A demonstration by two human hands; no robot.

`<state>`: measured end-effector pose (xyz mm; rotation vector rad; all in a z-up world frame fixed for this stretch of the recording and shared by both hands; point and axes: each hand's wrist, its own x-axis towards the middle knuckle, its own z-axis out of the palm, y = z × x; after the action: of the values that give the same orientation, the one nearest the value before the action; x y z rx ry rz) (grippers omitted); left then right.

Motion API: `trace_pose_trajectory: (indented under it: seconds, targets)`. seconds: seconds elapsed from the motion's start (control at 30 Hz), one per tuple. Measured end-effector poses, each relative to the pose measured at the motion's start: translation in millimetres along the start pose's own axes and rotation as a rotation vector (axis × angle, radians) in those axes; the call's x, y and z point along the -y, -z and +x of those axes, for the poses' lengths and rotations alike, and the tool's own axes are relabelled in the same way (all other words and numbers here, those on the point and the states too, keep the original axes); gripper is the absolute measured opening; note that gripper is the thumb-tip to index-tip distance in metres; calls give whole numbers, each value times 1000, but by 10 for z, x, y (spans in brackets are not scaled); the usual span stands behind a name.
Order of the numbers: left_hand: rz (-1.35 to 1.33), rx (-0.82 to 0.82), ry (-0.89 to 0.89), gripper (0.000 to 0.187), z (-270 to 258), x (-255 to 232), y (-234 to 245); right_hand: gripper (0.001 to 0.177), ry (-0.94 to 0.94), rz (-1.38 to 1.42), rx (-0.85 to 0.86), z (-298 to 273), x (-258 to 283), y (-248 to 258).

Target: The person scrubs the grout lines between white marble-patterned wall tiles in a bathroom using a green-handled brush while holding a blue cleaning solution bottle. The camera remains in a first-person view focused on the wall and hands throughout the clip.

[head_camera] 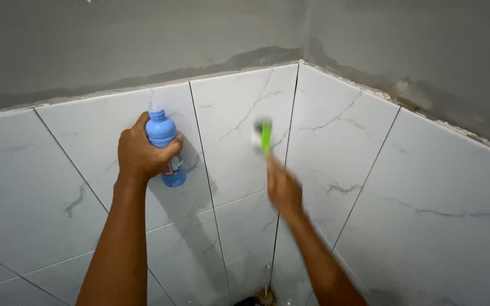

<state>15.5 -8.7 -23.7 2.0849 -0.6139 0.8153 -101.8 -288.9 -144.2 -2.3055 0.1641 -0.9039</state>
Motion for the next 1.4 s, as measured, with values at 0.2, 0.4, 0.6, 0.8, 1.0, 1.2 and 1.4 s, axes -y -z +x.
trace_pose_trajectory:
  seconds: [0.2,0.4,0.6,0.8,1.0,1.2,1.4]
  targets:
    - [-13,23,-1,51,7,1,4,64,342,76,-225,442,256,404]
    - [-26,17,22,50,29,68,-32,54,20,-110,11,-1072,-1010,-712]
    - [-19,20,1,51,21,11,5,51,121,-100,-11,-771,-1057,-811]
    - [-8,-11,-9,51,31,99,-56,45,333,-148,-332,353,277,90]
    - [-56,45,28,53,20,9,32,42,162,-105,-87,-555,-206,-398]
    - [0,35,39,38,20,-113,106,49,-320,-202,386,-1534,-994,-901]
    - [-30,77,57,57,8,-82,133,33,216,-63,-114,-79,160,-142]
